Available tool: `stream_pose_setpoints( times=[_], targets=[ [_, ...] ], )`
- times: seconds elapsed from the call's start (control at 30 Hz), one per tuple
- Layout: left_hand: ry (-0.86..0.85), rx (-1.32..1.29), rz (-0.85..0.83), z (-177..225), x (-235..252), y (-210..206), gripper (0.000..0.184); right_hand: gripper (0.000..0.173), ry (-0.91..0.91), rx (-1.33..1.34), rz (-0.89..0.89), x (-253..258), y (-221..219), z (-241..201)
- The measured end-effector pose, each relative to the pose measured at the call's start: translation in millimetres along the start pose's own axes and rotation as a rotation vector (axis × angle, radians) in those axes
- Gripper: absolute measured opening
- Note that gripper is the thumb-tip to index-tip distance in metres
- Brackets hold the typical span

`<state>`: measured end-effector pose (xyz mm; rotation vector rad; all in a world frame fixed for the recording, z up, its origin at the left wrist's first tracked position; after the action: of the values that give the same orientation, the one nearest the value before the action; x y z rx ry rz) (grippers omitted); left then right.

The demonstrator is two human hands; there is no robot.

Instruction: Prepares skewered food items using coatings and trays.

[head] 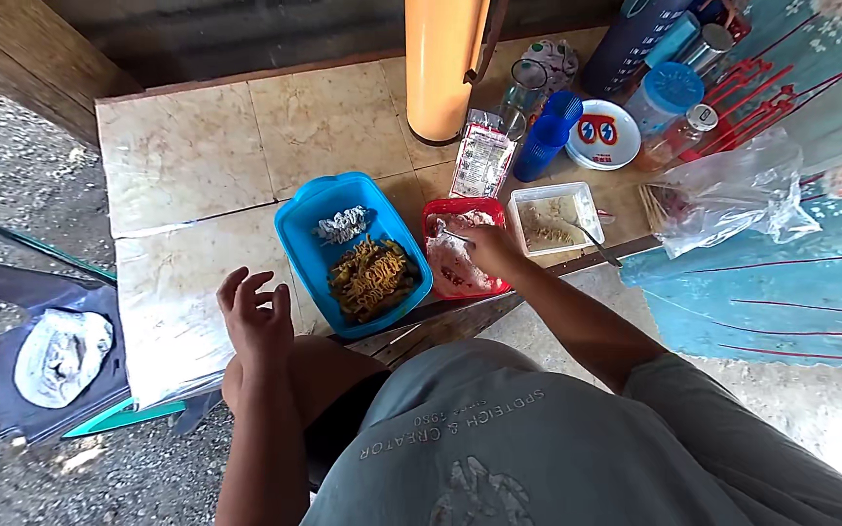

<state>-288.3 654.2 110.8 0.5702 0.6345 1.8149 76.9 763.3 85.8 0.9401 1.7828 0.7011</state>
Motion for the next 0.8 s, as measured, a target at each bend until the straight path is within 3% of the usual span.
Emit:
stream_pose_setpoints(
  times=[0.17, 0.3, 0.47, 0.57, 0.7, 0.8],
  targets=[
    [-0.001, 0.007, 0.013, -5.9, -1.2, 3.9, 0.034, 0.039, -0.035, -0.228, -0.208, -33.8, -15.1, -6.6],
    [-0.006, -0.005, -0.005, -6.6, 2.1, 3.7, 0.036, 0.033, -0.05, -0.184, -0.158, -71.3, 6.3, 11.7],
    [0.018, -0.006, -0.016, -1.3, 3.6, 0.9, 0.034, 0.036, -0.082, -0.211, -0.231, -59.6, -14.7, 17.8],
    [-0.007, -0.003, -0.006, 0.4, 1.0, 1.4, 0.035, 0.035, -0.055, -0.168, -0.152, -55.8, 16.6, 15.0],
    [0.003, 0.009, 0.002, 0.5, -0.5, 4.1, 0.035, 0.034, -0.146, -0.247, 0.019, -43.3, 62.2, 23.4],
    [-0.001, 0.005, -0.005, 2.2, 2.0, 0.8, 0.034, 0.027, -0.167, -0.354, 0.047, -13.1, 62.6, 25.6]
  ],
)
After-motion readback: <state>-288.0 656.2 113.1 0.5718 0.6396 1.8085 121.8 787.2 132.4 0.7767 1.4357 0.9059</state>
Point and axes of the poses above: each hand's wrist, its own x-axis towards the middle knuckle, its own y-axis out of the back of the hand, z = x × y, the point moved 6 cm from there along x, towards the middle knuckle, and after that the axes turned 5 degrees about -z, right-handed, at the moved point
